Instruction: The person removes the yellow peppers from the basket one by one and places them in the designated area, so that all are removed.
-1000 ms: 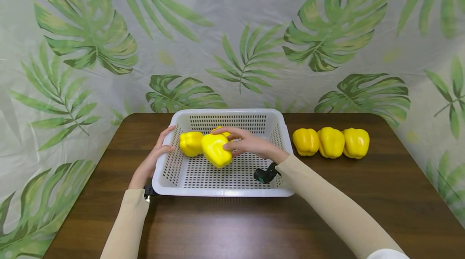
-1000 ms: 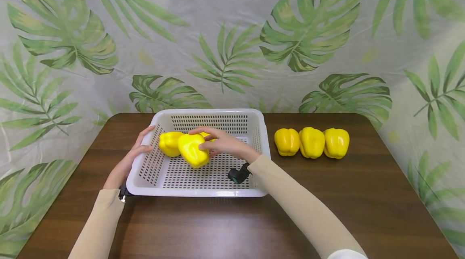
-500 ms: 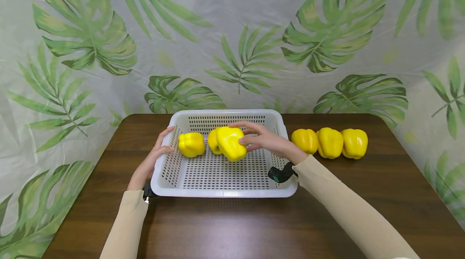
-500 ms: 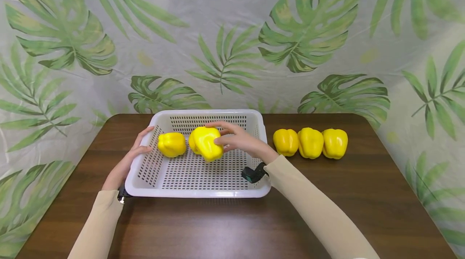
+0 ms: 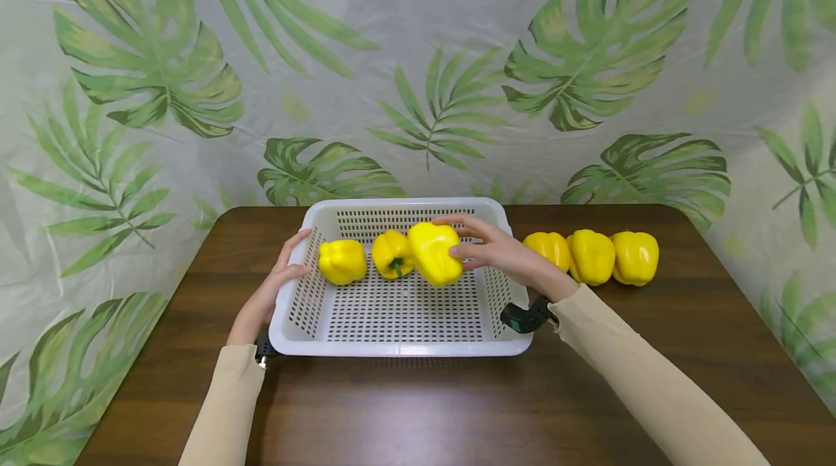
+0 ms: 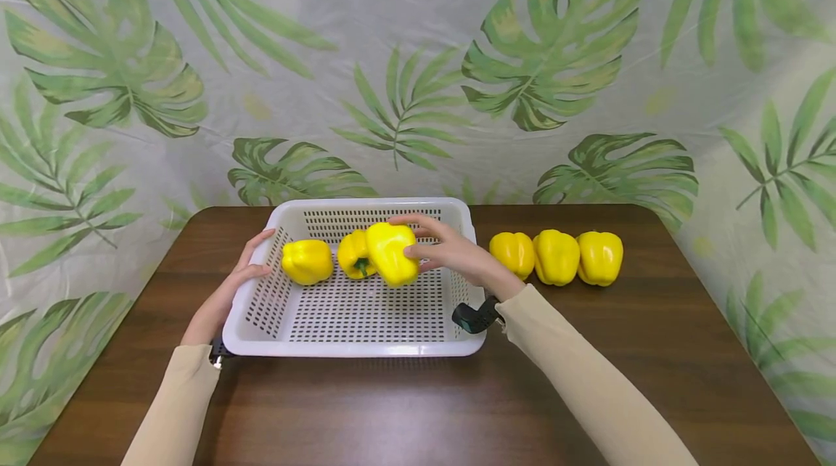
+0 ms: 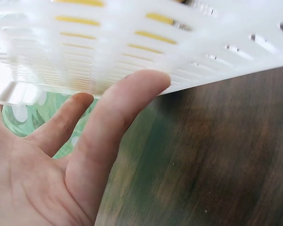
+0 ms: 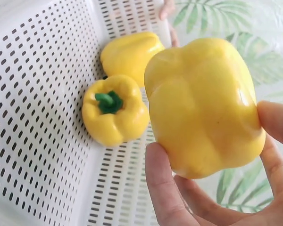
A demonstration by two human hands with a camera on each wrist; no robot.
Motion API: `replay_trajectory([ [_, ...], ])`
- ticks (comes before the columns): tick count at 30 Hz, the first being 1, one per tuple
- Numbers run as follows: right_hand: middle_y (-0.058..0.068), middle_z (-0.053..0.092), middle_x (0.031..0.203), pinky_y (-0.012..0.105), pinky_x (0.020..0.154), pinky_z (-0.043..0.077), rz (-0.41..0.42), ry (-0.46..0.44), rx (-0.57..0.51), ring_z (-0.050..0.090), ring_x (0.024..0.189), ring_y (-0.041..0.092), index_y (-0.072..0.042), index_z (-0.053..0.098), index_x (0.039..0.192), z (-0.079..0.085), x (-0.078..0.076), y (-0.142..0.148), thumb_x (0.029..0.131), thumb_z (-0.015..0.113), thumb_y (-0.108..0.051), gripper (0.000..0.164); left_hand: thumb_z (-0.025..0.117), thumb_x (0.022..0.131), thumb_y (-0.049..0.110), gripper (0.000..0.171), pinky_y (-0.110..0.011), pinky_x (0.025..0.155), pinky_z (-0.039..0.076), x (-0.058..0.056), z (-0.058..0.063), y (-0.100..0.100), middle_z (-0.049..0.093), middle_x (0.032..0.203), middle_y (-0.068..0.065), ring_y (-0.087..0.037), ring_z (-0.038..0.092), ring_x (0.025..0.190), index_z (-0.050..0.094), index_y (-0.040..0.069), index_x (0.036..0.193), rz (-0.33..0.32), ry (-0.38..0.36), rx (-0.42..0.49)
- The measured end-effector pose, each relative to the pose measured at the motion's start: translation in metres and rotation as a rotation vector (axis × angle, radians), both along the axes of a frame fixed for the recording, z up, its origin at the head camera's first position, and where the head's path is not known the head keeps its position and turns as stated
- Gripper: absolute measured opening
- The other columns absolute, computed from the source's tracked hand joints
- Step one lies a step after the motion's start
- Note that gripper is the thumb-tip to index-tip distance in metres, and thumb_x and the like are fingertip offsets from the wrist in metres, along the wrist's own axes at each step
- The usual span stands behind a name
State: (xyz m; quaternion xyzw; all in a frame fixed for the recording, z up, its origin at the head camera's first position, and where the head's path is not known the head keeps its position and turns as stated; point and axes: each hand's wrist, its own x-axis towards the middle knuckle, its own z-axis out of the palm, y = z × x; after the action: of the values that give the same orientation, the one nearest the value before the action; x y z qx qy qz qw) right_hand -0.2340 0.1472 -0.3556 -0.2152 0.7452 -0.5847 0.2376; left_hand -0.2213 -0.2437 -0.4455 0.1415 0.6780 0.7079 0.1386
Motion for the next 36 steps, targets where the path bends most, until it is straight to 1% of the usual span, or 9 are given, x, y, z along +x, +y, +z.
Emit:
replay_trajectory([
  [6, 0.011, 0.031, 0.144, 0.048, 0.089, 0.047, -0.033, 0.032, 0.015, 0.032, 0.127, 0.034, -0.022, 0.041, 0.143, 0.005, 0.006, 0.01, 0.094, 0.059, -0.022, 0.052, 0.032, 0.097, 0.009, 0.063, -0.056, 0.082, 0.043, 0.001, 0.001, 0.0, -0.003, 0.155, -0.011, -0.054, 0.028, 0.121, 0.011, 0.036, 0.15, -0.008, -0.02, 0.011],
  [10, 0.014, 0.034, 0.141, 0.047, 0.089, 0.047, -0.061, 0.05, -0.004, 0.038, 0.124, 0.036, -0.022, 0.042, 0.142, 0.005, 0.008, 0.017, 0.094, 0.06, -0.023, 0.052, 0.033, 0.097, 0.01, 0.062, -0.056, 0.082, 0.043, 0.002, 0.001, 0.001, -0.005, 0.156, -0.011, -0.054, 0.028, 0.122, 0.011, 0.035, 0.15, -0.003, -0.005, -0.001],
  [14, 0.017, 0.037, 0.139, 0.051, 0.089, 0.046, -0.082, 0.062, -0.024, 0.045, 0.119, 0.036, -0.021, 0.042, 0.142, 0.005, 0.011, 0.023, 0.093, 0.061, -0.023, 0.052, 0.032, 0.097, 0.008, 0.062, -0.057, 0.082, 0.043, 0.001, 0.001, 0.001, -0.006, 0.156, -0.012, -0.054, 0.026, 0.123, 0.011, 0.034, 0.15, 0.005, 0.008, -0.009],
  [17, 0.018, 0.037, 0.139, 0.053, 0.09, 0.045, -0.105, 0.057, -0.025, 0.049, 0.116, 0.034, -0.022, 0.041, 0.142, 0.005, 0.013, 0.029, 0.093, 0.062, -0.025, 0.053, 0.033, 0.096, 0.007, 0.064, -0.059, 0.086, 0.041, -0.001, 0.001, 0.002, -0.004, 0.156, -0.015, -0.053, 0.025, 0.125, 0.014, 0.034, 0.15, 0.021, 0.0, 0.024],
  [21, 0.017, 0.038, 0.137, 0.049, 0.09, 0.046, -0.123, 0.051, -0.034, 0.051, 0.114, 0.034, -0.023, 0.04, 0.143, 0.007, 0.015, 0.036, 0.094, 0.061, -0.024, 0.054, 0.034, 0.094, 0.005, 0.065, -0.06, 0.09, 0.037, -0.005, 0.0, 0.003, -0.001, 0.155, -0.019, -0.051, 0.023, 0.127, 0.019, 0.037, 0.148, 0.038, -0.01, 0.063],
  [26, 0.017, 0.036, 0.14, 0.045, 0.089, 0.047, -0.129, 0.069, -0.031, 0.047, 0.118, 0.035, -0.021, 0.037, 0.144, 0.008, 0.016, 0.047, 0.095, 0.059, -0.023, 0.054, 0.034, 0.094, 0.006, 0.064, -0.061, 0.09, 0.037, -0.004, -0.001, 0.003, 0.0, 0.155, -0.018, -0.051, 0.023, 0.127, 0.02, 0.038, 0.147, 0.034, -0.011, 0.064],
  [29, 0.019, 0.036, 0.141, 0.045, 0.09, 0.047, -0.147, 0.078, -0.013, 0.045, 0.12, 0.036, -0.02, 0.037, 0.144, 0.008, 0.017, 0.053, 0.095, 0.059, -0.024, 0.054, 0.034, 0.095, 0.007, 0.063, -0.061, 0.087, 0.039, -0.003, -0.001, 0.003, -0.002, 0.155, -0.015, -0.052, 0.024, 0.126, 0.016, 0.036, 0.148, 0.018, -0.001, 0.039],
  [32, 0.02, 0.036, 0.139, 0.045, 0.09, 0.047, -0.164, 0.084, 0.008, 0.043, 0.119, 0.036, -0.02, 0.036, 0.145, 0.009, 0.018, 0.06, 0.095, 0.059, -0.025, 0.055, 0.033, 0.096, 0.007, 0.063, -0.06, 0.083, 0.041, -0.001, 0.0, 0.002, -0.004, 0.156, -0.013, -0.053, 0.024, 0.124, 0.013, 0.034, 0.149, 0.002, 0.004, 0.021],
  [36, 0.019, 0.038, 0.136, 0.047, 0.091, 0.045, -0.177, 0.084, 0.02, 0.045, 0.116, 0.035, -0.019, 0.035, 0.145, 0.009, 0.02, 0.068, 0.096, 0.058, -0.025, 0.055, 0.033, 0.096, 0.007, 0.063, -0.061, 0.085, 0.041, -0.001, -0.001, 0.002, -0.003, 0.156, -0.014, -0.053, 0.025, 0.125, 0.015, 0.035, 0.149, 0.011, 0.0, 0.034],
])
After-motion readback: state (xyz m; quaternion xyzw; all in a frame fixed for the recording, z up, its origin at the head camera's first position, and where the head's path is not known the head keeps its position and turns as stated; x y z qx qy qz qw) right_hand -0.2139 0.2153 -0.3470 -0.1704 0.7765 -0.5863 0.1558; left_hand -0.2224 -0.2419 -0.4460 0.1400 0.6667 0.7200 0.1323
